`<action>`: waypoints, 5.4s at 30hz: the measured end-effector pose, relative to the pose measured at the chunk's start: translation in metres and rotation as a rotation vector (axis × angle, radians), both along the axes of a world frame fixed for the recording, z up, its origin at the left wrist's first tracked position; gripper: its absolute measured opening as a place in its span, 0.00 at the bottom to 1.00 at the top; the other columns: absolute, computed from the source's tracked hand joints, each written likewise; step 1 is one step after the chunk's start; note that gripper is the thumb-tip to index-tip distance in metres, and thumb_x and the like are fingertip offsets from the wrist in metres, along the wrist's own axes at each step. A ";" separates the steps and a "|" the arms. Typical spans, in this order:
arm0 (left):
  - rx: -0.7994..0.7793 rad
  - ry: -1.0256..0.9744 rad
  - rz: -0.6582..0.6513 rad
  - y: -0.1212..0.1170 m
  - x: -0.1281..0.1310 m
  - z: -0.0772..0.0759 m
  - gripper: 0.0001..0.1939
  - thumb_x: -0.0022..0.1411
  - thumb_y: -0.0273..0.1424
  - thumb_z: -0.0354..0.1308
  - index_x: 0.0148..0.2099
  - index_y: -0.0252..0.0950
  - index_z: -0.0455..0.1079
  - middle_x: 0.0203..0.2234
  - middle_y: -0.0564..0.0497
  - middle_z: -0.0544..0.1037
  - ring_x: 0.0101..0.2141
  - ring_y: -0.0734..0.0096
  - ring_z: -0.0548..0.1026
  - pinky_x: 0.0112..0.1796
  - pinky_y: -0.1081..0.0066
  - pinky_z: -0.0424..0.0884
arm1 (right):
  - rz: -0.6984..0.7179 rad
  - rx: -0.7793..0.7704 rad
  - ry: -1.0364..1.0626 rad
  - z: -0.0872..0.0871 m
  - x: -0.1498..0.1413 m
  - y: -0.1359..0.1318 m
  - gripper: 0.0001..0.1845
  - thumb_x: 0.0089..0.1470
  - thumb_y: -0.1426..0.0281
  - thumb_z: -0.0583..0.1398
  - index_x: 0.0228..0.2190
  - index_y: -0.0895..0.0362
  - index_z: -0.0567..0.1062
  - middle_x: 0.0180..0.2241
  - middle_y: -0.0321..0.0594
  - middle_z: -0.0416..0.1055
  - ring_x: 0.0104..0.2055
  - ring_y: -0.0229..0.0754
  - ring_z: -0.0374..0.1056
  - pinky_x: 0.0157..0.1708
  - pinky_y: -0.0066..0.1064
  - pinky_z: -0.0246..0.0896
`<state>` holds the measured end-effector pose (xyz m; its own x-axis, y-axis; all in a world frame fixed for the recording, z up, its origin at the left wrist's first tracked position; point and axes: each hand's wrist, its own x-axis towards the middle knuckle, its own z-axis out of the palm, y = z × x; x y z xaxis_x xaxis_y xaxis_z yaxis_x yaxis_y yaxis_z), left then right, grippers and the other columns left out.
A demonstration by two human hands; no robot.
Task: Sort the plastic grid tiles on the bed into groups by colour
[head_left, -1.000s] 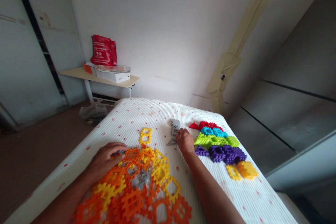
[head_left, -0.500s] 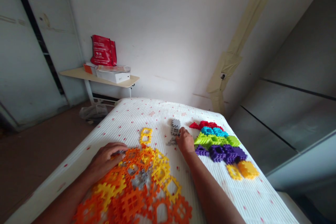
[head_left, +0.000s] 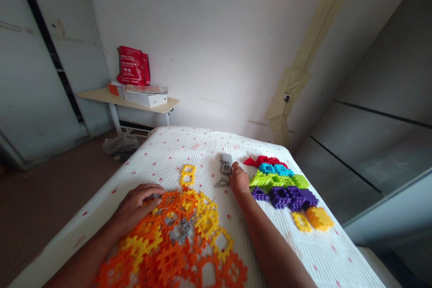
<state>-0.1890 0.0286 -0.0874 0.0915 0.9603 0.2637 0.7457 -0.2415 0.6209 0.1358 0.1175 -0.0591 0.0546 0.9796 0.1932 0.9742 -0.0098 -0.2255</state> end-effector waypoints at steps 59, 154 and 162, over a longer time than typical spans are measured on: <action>-0.248 -0.190 0.136 -0.016 -0.026 0.022 0.23 0.43 0.38 0.57 0.43 0.35 0.74 0.31 0.49 0.76 0.31 0.65 0.74 0.34 0.68 0.71 | 0.861 -0.243 0.070 0.052 -0.061 -0.112 0.20 0.48 0.55 0.61 0.41 0.51 0.74 0.40 0.38 0.73 0.39 0.43 0.70 0.36 0.29 0.62; 0.308 -0.059 0.217 -0.021 0.003 0.026 0.11 0.56 0.37 0.53 0.39 0.39 0.70 0.36 0.50 0.76 0.32 0.70 0.74 0.33 0.74 0.69 | 0.254 0.007 -0.275 0.008 0.001 -0.038 0.13 0.51 0.74 0.56 0.39 0.53 0.72 0.37 0.41 0.75 0.36 0.42 0.72 0.31 0.26 0.61; 0.198 0.206 -0.125 -0.021 0.013 0.030 0.07 0.56 0.30 0.53 0.31 0.40 0.73 0.29 0.53 0.77 0.33 0.69 0.73 0.36 0.71 0.66 | 0.253 0.020 -0.297 0.021 -0.007 -0.048 0.14 0.50 0.74 0.56 0.41 0.54 0.71 0.38 0.43 0.74 0.34 0.43 0.72 0.27 0.26 0.60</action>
